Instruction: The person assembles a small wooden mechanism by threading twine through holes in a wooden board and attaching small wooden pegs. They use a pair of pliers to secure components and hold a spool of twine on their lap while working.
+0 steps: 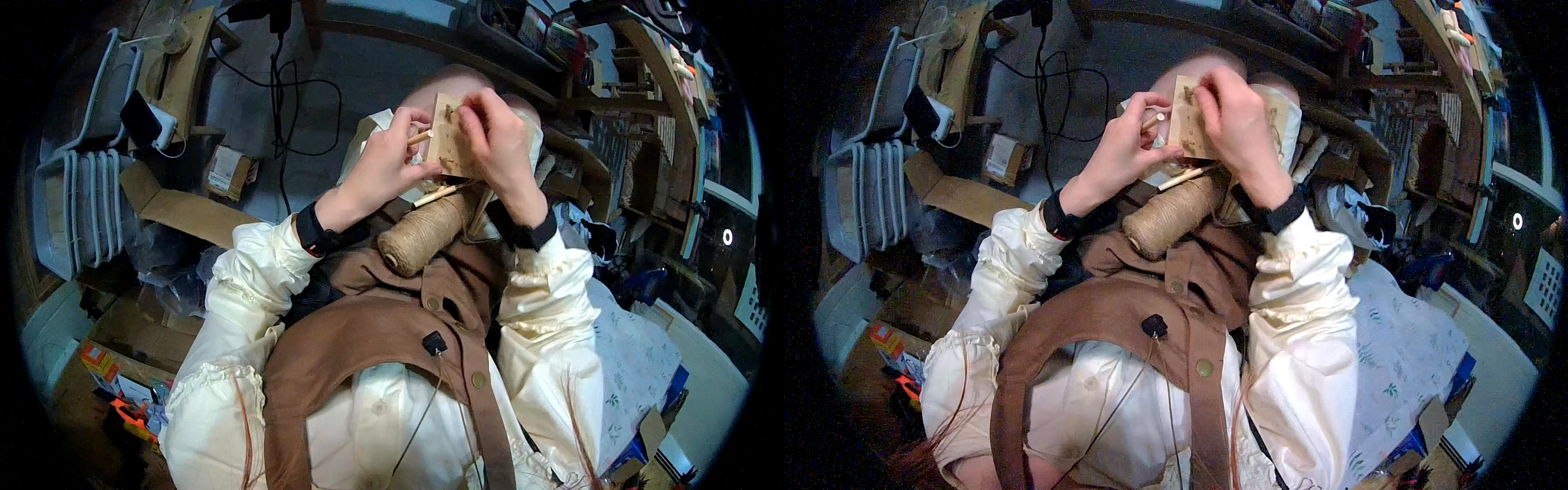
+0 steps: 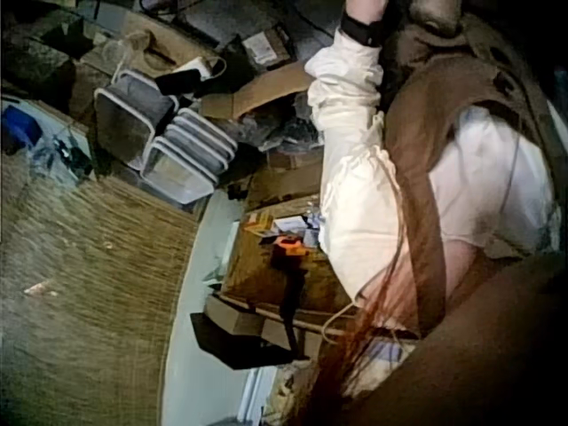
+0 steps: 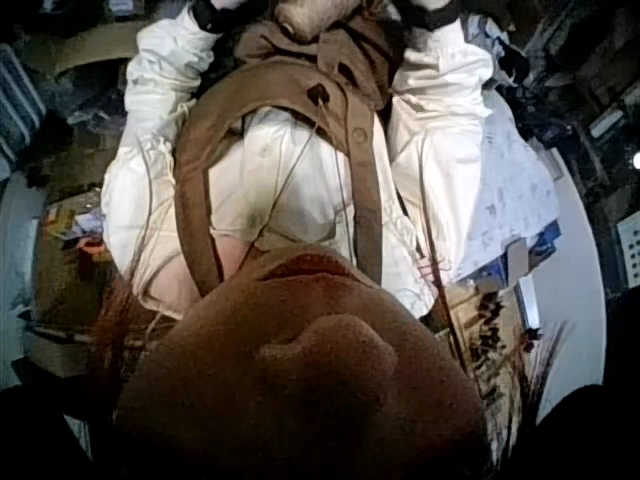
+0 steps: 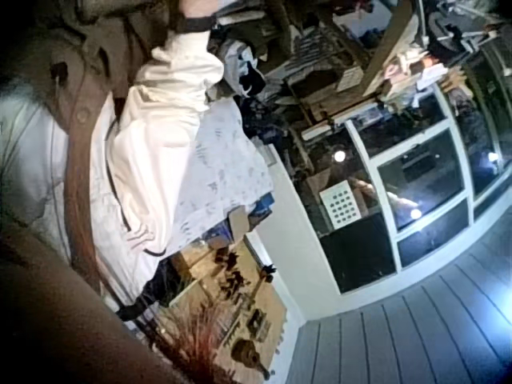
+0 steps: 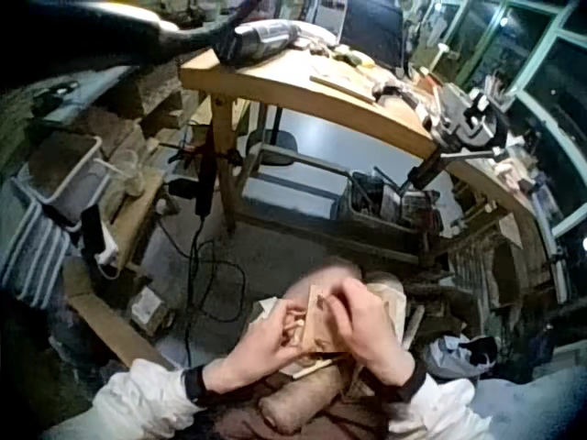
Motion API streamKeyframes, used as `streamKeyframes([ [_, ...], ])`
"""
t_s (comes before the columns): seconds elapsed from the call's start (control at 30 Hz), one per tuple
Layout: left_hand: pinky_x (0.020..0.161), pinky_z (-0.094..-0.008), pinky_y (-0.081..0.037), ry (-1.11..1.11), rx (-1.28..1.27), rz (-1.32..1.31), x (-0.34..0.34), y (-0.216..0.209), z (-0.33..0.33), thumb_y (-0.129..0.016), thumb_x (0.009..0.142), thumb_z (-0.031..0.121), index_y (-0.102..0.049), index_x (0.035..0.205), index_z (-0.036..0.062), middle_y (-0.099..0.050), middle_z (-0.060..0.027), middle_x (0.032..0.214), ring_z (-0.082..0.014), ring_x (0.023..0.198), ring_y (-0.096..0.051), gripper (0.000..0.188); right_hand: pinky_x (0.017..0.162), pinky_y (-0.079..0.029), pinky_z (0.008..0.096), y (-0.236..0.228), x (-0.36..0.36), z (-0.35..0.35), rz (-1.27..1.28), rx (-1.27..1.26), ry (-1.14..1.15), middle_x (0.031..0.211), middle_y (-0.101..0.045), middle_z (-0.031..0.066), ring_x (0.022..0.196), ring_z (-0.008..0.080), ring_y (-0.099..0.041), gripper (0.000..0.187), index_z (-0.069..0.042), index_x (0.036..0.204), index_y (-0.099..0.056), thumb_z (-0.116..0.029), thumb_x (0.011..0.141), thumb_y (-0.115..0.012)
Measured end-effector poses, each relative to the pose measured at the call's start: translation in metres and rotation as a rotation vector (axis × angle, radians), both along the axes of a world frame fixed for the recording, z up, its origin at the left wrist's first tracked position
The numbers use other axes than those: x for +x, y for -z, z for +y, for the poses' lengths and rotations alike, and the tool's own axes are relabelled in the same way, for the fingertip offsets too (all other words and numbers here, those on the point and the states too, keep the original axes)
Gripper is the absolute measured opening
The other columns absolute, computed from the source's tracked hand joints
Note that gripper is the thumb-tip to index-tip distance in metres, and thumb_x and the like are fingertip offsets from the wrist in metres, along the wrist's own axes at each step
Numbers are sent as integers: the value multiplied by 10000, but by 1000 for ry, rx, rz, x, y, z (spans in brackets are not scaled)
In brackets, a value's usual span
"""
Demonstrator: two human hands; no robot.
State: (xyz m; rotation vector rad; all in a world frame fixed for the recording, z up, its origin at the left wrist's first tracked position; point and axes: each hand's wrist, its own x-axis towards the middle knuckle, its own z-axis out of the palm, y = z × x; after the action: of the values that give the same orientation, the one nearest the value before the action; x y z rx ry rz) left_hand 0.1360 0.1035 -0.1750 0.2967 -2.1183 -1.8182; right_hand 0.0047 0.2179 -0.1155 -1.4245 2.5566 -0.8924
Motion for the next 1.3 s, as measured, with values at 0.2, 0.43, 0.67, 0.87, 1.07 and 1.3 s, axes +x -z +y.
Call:
streamKeyframes([
  [0.2, 531, -245, -414, 30, -19, -67, 2, -6, -3, -791, 727, 145, -451, 1159, 35, -541, -54, 745, -72, 597, -466, 561, 565, -492, 407, 0, 25, -8, -173, 103, 348, 660, -624, 187, 631, 344, -639, 219, 10, 767, -635, -202, 809, -666],
  [0.43, 604, -245, -465, 42, -19, -87, 0, -7, -4, -802, 718, 167, -451, 1190, 28, -606, -90, 862, -88, 681, -536, 604, 632, -494, 419, 10, 35, -19, 26, 76, 396, 734, -619, 198, 698, 360, -624, 113, 13, 814, -609, -99, 799, -613],
  [0.67, 778, -361, -516, 140, 25, -156, 4, -12, -4, -766, 759, 210, -417, 1221, 45, -613, -177, 1074, -300, 1000, -628, 602, 623, -520, 320, 0, -4, 5, 467, 242, -341, 845, -577, 85, 759, 226, -608, 193, -35, 948, -544, -89, 763, -544],
  [0.87, 625, -314, -497, 79, -10, -153, 5, -9, -5, -781, 716, 120, -427, 1163, 28, -633, -131, 860, -205, 728, -643, 577, 522, -512, 241, -13, -39, -7, 692, 261, -842, 886, -516, -3, 808, 130, -567, 153, -84, 897, -551, -182, 780, -543],
  [1.07, 520, -256, -410, 62, -34, -163, 0, -6, -7, -811, 704, 162, -470, 1119, 28, -530, -38, 708, -75, 575, -456, 553, 582, -532, 264, -16, -59, -21, 685, 279, -1083, 923, -497, 42, 879, 163, -545, 208, -73, 938, -533, -211, 782, -541],
  [1.3, 516, -276, -412, 91, -14, -111, 0, -6, -8, -793, 711, 130, -457, 1107, 49, -511, -49, 641, -112, 551, -475, 526, 691, -510, 296, -18, -74, -37, 640, 216, -1401, 912, -494, 33, 881, 161, -541, 187, -85, 933, -530, -209, 794, -549],
])
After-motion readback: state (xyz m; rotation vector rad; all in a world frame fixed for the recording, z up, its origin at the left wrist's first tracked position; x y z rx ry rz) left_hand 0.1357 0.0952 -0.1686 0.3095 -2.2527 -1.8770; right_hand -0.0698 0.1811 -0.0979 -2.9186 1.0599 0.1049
